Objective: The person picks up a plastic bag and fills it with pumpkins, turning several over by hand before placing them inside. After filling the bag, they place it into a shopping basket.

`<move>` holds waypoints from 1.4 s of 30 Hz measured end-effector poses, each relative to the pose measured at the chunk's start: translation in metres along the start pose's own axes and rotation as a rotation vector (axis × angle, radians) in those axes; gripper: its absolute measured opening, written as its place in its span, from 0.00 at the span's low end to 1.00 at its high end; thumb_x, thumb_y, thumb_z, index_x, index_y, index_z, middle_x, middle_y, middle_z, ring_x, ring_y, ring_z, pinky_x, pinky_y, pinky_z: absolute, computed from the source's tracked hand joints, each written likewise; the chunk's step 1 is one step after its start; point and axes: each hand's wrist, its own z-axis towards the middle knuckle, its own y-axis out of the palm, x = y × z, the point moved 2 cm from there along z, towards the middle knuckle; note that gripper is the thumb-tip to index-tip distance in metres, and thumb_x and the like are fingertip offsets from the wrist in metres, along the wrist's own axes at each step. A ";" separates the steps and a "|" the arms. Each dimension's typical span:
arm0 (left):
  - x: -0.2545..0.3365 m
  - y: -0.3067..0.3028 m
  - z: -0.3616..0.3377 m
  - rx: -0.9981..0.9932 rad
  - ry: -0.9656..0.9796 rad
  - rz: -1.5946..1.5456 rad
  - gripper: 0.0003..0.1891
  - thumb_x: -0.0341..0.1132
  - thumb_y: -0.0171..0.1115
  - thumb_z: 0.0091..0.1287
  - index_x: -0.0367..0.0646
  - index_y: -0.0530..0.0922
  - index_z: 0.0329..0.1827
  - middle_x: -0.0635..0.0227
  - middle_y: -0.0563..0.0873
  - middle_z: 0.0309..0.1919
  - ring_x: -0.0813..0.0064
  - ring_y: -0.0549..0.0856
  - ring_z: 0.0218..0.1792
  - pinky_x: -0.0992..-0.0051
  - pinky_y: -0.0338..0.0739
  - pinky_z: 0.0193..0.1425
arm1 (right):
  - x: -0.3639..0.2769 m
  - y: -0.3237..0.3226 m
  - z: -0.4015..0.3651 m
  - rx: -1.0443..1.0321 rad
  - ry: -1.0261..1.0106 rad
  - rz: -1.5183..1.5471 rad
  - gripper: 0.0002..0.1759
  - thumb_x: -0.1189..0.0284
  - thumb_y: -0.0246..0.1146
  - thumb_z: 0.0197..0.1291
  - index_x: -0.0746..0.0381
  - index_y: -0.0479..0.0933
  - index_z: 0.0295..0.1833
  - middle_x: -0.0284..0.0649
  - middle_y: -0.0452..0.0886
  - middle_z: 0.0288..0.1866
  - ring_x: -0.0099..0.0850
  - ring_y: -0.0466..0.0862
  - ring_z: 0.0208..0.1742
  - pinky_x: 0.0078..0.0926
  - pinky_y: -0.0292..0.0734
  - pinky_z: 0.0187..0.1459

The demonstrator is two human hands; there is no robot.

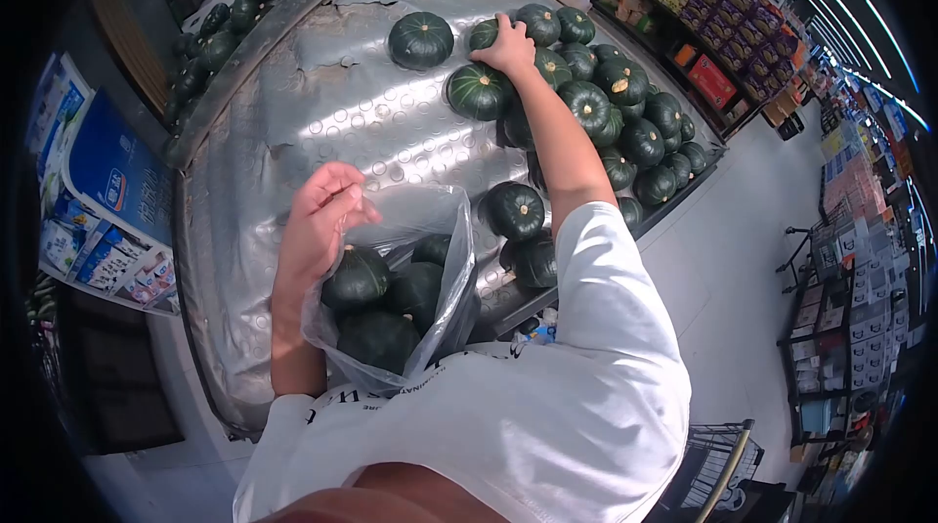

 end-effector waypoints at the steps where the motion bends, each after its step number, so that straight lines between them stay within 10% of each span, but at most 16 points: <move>1: -0.001 0.001 0.000 0.005 -0.011 -0.014 0.09 0.25 0.52 0.68 0.38 0.72 0.49 0.69 0.77 0.36 0.79 0.78 0.33 0.77 0.74 0.41 | -0.001 0.000 0.001 0.019 -0.014 -0.001 0.54 0.51 0.77 0.33 0.45 0.60 0.70 0.51 0.65 0.65 0.54 0.73 0.61 0.42 0.71 0.61; 8: 0.001 0.006 -0.001 -0.068 -0.013 0.078 0.13 0.28 0.50 0.70 0.39 0.68 0.57 0.66 0.75 0.41 0.78 0.76 0.32 0.74 0.75 0.43 | 0.002 -0.015 -0.021 0.382 -0.166 0.385 0.44 0.57 0.73 0.43 0.59 0.61 0.65 0.53 0.69 0.60 0.48 0.76 0.57 0.45 0.73 0.57; 13: -0.001 0.008 0.000 0.009 -0.046 -0.037 0.19 0.35 0.47 0.74 0.41 0.62 0.65 0.59 0.73 0.53 0.71 0.79 0.43 0.68 0.76 0.48 | -0.037 -0.062 -0.102 -0.438 0.020 2.009 0.36 0.49 0.52 0.60 0.63 0.61 0.66 0.54 0.69 0.62 0.52 0.76 0.58 0.50 0.76 0.56; 17: 0.007 0.020 -0.005 0.014 0.020 0.020 0.26 0.40 0.43 0.75 0.45 0.50 0.73 0.53 0.63 0.65 0.61 0.78 0.54 0.62 0.76 0.53 | -0.058 -0.078 -0.175 -0.987 -0.001 2.414 0.42 0.45 0.50 0.60 0.62 0.55 0.72 0.66 0.60 0.68 0.66 0.71 0.60 0.53 0.77 0.56; 26: 0.002 0.027 -0.020 -0.170 0.151 -0.322 0.38 0.49 0.53 0.70 0.47 0.42 0.75 0.57 0.58 0.69 0.60 0.71 0.64 0.53 0.76 0.56 | -0.101 -0.101 -0.272 -1.023 0.018 2.060 0.32 0.56 0.52 0.66 0.63 0.58 0.69 0.51 0.68 0.65 0.40 0.76 0.60 0.40 0.80 0.52; 30: -0.006 0.031 -0.034 0.013 0.197 -0.328 0.33 0.53 0.50 0.70 0.45 0.52 0.71 0.59 0.66 0.64 0.66 0.70 0.65 0.58 0.78 0.55 | -0.126 -0.106 -0.302 -0.696 -0.090 1.549 0.38 0.54 0.53 0.63 0.60 0.52 0.73 0.43 0.65 0.66 0.36 0.71 0.64 0.34 0.71 0.60; 42: -0.016 0.033 -0.040 0.295 0.263 -0.122 0.19 0.41 0.53 0.71 0.40 0.68 0.58 0.65 0.76 0.50 0.78 0.77 0.47 0.76 0.73 0.54 | -0.100 -0.110 -0.298 -0.403 -0.746 0.420 0.54 0.79 0.68 0.40 0.58 0.49 0.75 0.56 0.59 0.70 0.51 0.63 0.70 0.42 0.63 0.65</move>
